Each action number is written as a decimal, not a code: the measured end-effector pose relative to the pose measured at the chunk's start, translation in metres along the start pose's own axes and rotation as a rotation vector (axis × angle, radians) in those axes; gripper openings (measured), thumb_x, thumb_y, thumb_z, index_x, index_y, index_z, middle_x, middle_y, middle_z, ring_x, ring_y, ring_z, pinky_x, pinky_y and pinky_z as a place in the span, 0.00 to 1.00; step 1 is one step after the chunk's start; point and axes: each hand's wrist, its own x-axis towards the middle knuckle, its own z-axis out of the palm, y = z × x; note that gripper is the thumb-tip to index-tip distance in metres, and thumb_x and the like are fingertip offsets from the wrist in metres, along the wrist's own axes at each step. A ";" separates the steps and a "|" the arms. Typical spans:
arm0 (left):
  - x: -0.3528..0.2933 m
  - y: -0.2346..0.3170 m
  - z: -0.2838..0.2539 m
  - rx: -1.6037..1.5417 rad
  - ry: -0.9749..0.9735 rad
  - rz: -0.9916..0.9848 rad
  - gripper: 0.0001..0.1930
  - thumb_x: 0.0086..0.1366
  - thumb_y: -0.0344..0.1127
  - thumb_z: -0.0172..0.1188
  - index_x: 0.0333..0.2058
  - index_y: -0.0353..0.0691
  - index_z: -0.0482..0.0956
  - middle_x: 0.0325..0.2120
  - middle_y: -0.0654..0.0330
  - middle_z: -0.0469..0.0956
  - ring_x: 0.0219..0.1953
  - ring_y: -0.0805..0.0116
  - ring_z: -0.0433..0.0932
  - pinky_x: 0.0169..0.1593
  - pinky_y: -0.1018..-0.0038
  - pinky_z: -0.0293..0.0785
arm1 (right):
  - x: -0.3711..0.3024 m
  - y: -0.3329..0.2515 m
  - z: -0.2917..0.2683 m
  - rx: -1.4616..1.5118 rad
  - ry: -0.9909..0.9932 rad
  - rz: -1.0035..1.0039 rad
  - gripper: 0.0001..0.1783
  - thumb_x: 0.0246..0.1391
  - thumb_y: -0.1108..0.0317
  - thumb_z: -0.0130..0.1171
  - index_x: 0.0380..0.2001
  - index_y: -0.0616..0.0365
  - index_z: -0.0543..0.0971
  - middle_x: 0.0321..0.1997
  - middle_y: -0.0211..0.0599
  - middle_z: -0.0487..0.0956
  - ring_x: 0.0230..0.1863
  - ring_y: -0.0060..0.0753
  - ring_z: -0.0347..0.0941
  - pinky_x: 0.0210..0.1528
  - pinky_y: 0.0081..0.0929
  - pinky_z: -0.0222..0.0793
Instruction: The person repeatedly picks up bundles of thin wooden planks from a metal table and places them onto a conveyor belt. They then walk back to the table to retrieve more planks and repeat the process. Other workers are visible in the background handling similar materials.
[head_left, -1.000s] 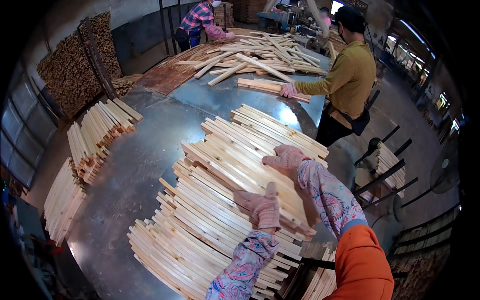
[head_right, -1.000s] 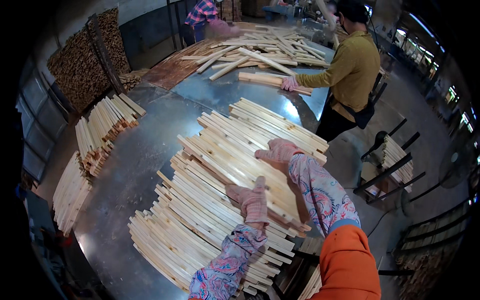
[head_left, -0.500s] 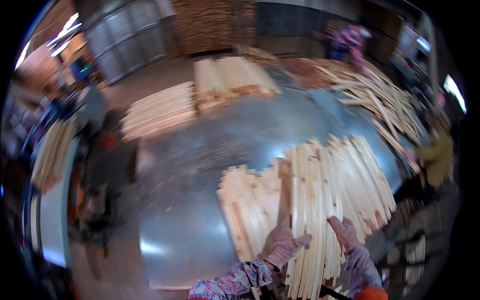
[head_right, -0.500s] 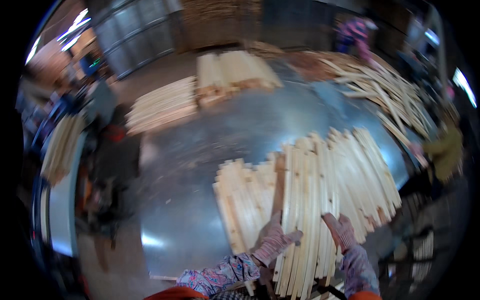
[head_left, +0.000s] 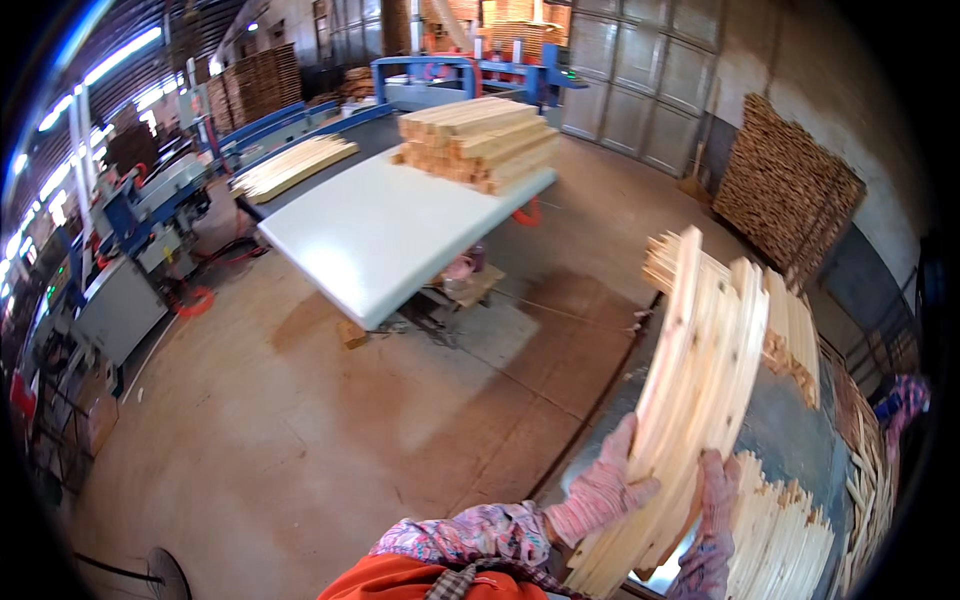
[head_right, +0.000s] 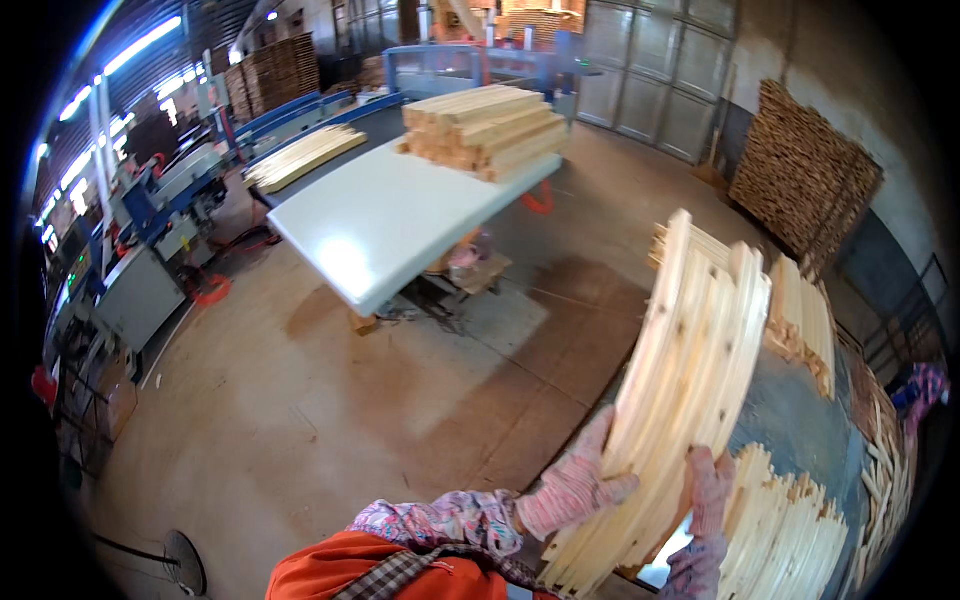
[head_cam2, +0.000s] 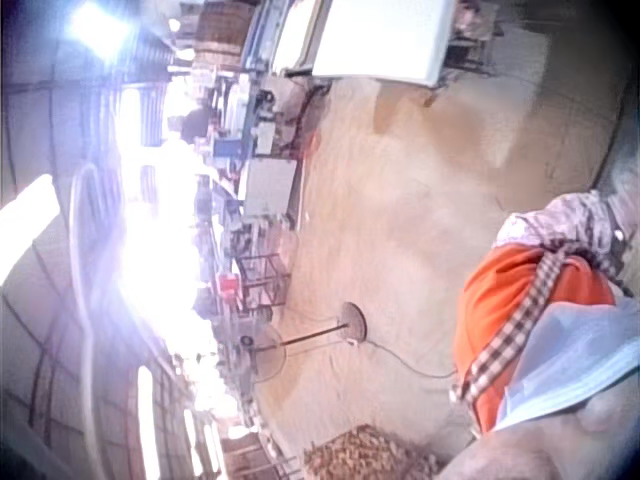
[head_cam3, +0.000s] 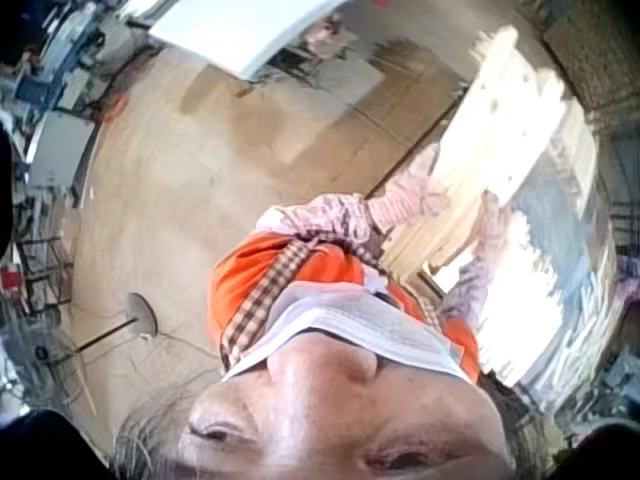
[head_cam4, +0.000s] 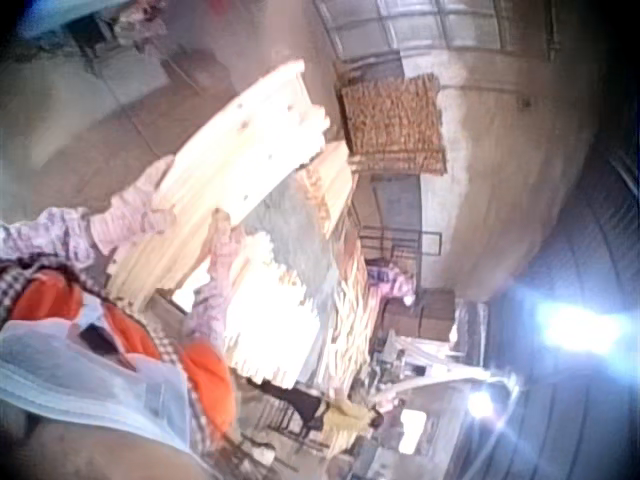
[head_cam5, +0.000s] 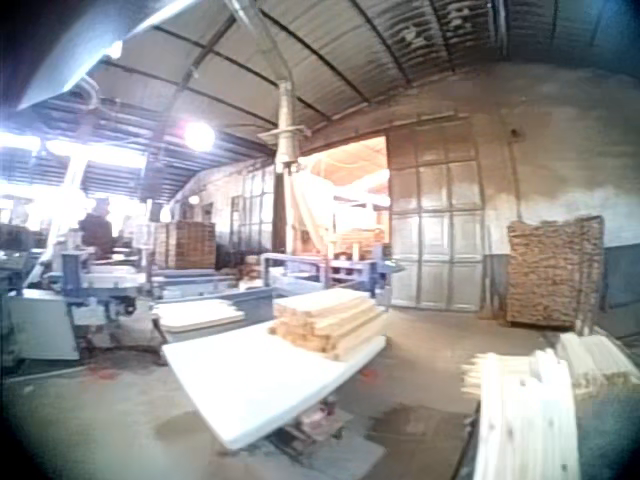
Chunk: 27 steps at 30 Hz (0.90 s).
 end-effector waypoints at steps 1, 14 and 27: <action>-0.002 0.009 -0.041 0.020 0.072 0.020 0.52 0.60 0.38 0.69 0.73 0.34 0.41 0.64 0.45 0.63 0.55 0.61 0.74 0.54 0.70 0.77 | 0.014 -0.002 0.039 0.007 -0.040 -0.059 0.29 0.57 0.49 0.60 0.48 0.66 0.80 0.41 0.35 0.82 0.42 0.28 0.75 0.45 0.29 0.71; -0.002 0.016 -0.412 -0.022 0.558 -0.083 0.48 0.57 0.35 0.72 0.70 0.34 0.50 0.52 0.53 0.76 0.49 0.66 0.78 0.53 0.70 0.77 | 0.075 -0.110 0.448 -0.254 -0.706 -0.124 0.40 0.57 0.32 0.56 0.51 0.60 0.82 0.49 0.47 0.83 0.55 0.41 0.77 0.60 0.30 0.67; 0.182 -0.042 -0.755 1.017 0.261 -0.463 0.41 0.58 0.62 0.64 0.63 0.40 0.70 0.58 0.44 0.73 0.58 0.51 0.74 0.63 0.63 0.68 | 0.146 -0.101 0.757 -0.437 -0.502 -0.179 0.38 0.58 0.36 0.58 0.56 0.59 0.77 0.51 0.50 0.82 0.53 0.48 0.77 0.57 0.38 0.70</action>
